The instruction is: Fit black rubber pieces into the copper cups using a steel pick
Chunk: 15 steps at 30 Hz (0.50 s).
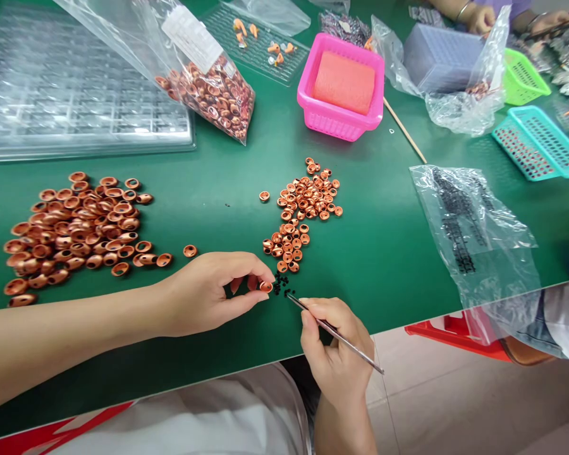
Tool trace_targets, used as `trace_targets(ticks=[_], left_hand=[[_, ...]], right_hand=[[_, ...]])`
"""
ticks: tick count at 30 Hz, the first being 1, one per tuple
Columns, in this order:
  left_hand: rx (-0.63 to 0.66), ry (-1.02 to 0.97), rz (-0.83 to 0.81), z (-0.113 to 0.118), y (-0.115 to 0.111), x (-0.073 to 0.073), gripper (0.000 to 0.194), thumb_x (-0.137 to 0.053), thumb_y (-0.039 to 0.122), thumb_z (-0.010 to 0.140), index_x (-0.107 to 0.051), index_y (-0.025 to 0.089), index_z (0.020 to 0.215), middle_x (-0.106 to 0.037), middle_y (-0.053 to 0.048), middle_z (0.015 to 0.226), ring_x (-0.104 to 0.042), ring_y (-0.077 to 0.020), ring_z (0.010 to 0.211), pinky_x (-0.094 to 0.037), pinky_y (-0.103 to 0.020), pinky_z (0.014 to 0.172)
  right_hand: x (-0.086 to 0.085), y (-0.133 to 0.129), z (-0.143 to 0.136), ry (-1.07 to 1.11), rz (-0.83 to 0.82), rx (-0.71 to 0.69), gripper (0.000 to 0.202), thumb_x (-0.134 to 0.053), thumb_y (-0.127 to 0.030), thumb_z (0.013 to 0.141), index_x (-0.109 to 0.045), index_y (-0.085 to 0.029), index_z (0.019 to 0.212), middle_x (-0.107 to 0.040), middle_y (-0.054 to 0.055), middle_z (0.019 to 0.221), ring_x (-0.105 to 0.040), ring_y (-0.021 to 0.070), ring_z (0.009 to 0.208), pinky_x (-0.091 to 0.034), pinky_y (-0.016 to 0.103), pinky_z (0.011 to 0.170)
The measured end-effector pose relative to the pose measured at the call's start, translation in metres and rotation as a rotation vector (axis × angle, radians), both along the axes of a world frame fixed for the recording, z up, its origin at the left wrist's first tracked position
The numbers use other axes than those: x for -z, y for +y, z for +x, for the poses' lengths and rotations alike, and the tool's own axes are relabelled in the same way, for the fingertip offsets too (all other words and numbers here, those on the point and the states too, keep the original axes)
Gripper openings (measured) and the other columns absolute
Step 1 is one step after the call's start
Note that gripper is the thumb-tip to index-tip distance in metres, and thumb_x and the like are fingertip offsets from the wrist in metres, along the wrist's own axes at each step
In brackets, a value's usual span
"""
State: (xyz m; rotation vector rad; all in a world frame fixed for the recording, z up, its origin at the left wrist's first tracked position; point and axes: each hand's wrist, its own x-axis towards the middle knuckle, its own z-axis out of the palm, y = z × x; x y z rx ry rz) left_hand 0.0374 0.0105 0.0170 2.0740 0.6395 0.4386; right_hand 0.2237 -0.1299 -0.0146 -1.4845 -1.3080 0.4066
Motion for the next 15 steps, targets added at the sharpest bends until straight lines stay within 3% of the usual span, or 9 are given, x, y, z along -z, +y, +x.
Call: trace_targets(ticks=[7, 15], left_hand=[[0.011, -0.028, 0.016, -0.001, 0.001, 0.006, 0.010, -0.058, 0.016, 0.086, -0.065, 0.018, 0.093, -0.066, 0.001, 0.081, -0.059, -0.0100, 0.068, -0.046, -0.020, 0.065], [0.094, -0.055, 0.067, -0.003, -0.002, 0.011, 0.012, -0.055, 0.017, 0.088, -0.065, 0.018, 0.097, -0.069, -0.002, 0.087, -0.062, -0.0141, 0.079, -0.048, -0.024, 0.071]], right_hand=[[0.000, 0.001, 0.000, -0.010, -0.005, -0.021, 0.027, -0.066, -0.004, 0.081, -0.065, -0.024, 0.099, -0.074, 0.001, 0.089, -0.072, 0.0194, 0.082, -0.060, 0.034, 0.067], [-0.006, -0.002, -0.009, 0.050, 0.165, 0.042, 0.030, -0.064, 0.002, 0.080, -0.066, -0.021, 0.100, -0.072, 0.003, 0.088, -0.072, 0.0209, 0.079, -0.058, 0.036, 0.062]])
